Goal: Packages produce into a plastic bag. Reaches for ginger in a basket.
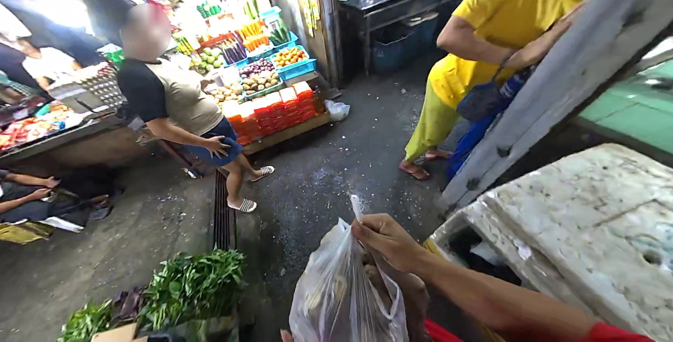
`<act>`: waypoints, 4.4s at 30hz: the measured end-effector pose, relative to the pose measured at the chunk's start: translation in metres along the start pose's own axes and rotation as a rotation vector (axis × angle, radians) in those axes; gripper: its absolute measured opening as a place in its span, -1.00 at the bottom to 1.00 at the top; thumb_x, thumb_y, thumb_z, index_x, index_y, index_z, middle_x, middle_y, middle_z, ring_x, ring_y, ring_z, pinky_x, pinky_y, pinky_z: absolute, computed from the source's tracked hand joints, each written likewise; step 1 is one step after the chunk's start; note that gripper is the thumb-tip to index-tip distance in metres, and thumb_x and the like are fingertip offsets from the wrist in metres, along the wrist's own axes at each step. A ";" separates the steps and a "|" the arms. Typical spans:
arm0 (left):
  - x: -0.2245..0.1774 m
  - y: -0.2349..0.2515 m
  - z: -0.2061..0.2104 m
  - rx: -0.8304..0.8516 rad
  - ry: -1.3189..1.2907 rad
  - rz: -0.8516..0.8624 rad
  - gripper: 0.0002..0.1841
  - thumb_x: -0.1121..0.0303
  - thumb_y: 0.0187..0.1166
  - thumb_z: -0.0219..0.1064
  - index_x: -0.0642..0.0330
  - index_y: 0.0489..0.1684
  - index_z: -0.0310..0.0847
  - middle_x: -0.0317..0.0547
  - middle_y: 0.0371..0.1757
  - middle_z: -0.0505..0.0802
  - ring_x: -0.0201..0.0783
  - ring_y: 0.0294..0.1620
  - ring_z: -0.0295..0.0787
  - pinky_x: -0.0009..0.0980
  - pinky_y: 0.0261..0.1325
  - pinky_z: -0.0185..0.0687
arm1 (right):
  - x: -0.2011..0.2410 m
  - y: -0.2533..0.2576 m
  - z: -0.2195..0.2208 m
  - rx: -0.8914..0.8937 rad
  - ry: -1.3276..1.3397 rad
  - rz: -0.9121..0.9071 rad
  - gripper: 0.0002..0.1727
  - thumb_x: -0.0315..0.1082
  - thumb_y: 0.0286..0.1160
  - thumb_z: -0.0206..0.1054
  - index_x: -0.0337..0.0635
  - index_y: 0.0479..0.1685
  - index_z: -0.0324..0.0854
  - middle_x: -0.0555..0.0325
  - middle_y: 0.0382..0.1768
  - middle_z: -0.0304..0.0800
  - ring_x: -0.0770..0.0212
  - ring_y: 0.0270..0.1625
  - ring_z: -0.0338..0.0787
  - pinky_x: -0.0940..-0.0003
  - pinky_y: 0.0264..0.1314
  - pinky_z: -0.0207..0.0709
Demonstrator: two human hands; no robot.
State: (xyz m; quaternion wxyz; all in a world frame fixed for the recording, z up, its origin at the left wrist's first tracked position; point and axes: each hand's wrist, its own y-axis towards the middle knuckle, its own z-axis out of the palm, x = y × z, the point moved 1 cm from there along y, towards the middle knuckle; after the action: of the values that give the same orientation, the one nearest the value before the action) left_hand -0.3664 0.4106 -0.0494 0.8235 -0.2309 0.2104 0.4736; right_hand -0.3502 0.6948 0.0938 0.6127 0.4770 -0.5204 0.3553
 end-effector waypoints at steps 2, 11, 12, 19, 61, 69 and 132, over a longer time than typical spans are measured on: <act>-0.001 0.051 0.027 -0.109 0.025 -0.063 -0.55 -0.35 0.54 0.20 -0.30 -0.16 0.84 -0.43 -0.14 0.98 -0.45 -0.04 0.94 -0.32 0.02 0.90 | -0.011 0.029 -0.023 -0.057 -0.038 -0.007 -0.60 -0.07 0.76 0.19 0.05 -0.55 0.60 0.62 -0.66 0.45 0.73 -0.57 0.41 0.72 -0.48 0.28; 0.065 0.342 0.071 0.005 -0.008 -0.614 -0.22 -0.41 0.69 -0.26 0.01 0.33 0.62 0.02 0.14 0.90 -0.05 0.20 0.85 0.04 0.23 0.78 | -0.077 0.197 -0.131 -0.365 -0.385 0.030 -0.60 -0.04 0.73 0.21 -0.01 -0.47 0.71 0.57 -0.58 0.59 0.73 -0.49 0.52 0.71 -0.41 0.41; 0.072 0.378 0.081 0.049 -0.053 -0.667 -0.24 -0.40 0.68 -0.22 0.02 0.32 0.63 0.04 0.15 0.89 -0.02 0.21 0.84 0.06 0.24 0.77 | -0.077 0.216 -0.142 -0.399 -0.446 0.052 -0.58 -0.01 0.72 0.20 -0.02 -0.46 0.72 0.55 -0.57 0.62 0.72 -0.47 0.54 0.69 -0.39 0.44; 0.095 0.594 0.165 0.262 0.063 -0.926 -0.20 -0.42 0.68 -0.28 0.01 0.35 0.63 0.04 0.19 0.88 -0.03 0.25 0.82 0.04 0.30 0.73 | -0.111 0.321 -0.204 -0.755 -0.427 0.136 -0.66 -0.01 0.66 0.28 0.05 -0.40 0.80 0.57 -0.47 0.80 0.72 -0.39 0.71 0.71 -0.29 0.62; 0.582 1.552 0.650 0.455 1.306 0.358 -0.19 -0.51 0.35 0.28 -0.26 0.54 0.61 -0.23 0.58 0.69 -0.08 0.71 0.44 0.26 0.76 0.12 | -0.387 1.235 -1.010 0.344 -0.745 0.091 -0.68 -0.19 0.82 0.13 -0.16 -0.15 0.73 0.17 -0.47 0.80 0.40 -0.36 0.80 0.50 -0.26 0.71; 0.668 1.607 0.701 -0.014 1.182 0.588 -0.61 0.11 0.86 -0.04 0.00 0.22 0.74 -0.17 0.34 0.86 -0.10 0.59 0.61 0.07 0.80 0.17 | -0.420 1.359 -1.095 0.821 -0.658 0.083 -0.69 -0.27 0.76 0.24 -0.21 0.30 0.67 0.12 -0.32 0.87 0.39 -0.31 0.81 0.52 -0.11 0.71; 0.463 1.643 0.505 -1.583 0.620 0.172 -0.07 0.13 0.67 0.25 0.13 0.95 -0.32 0.11 0.93 -0.01 -0.08 0.90 0.00 -0.08 0.85 0.08 | -0.546 1.589 -0.667 1.448 -0.144 0.426 -0.78 -0.35 0.73 0.22 -0.07 0.20 0.69 0.19 -0.53 0.72 0.31 -0.55 0.60 0.27 -0.40 0.55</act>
State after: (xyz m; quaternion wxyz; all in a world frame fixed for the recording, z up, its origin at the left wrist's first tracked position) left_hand -1.5287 1.7500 -0.2022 0.2858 -0.8406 0.0503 0.4573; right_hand -1.7441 1.8293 -0.1001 0.0293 0.6712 -0.2768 0.6870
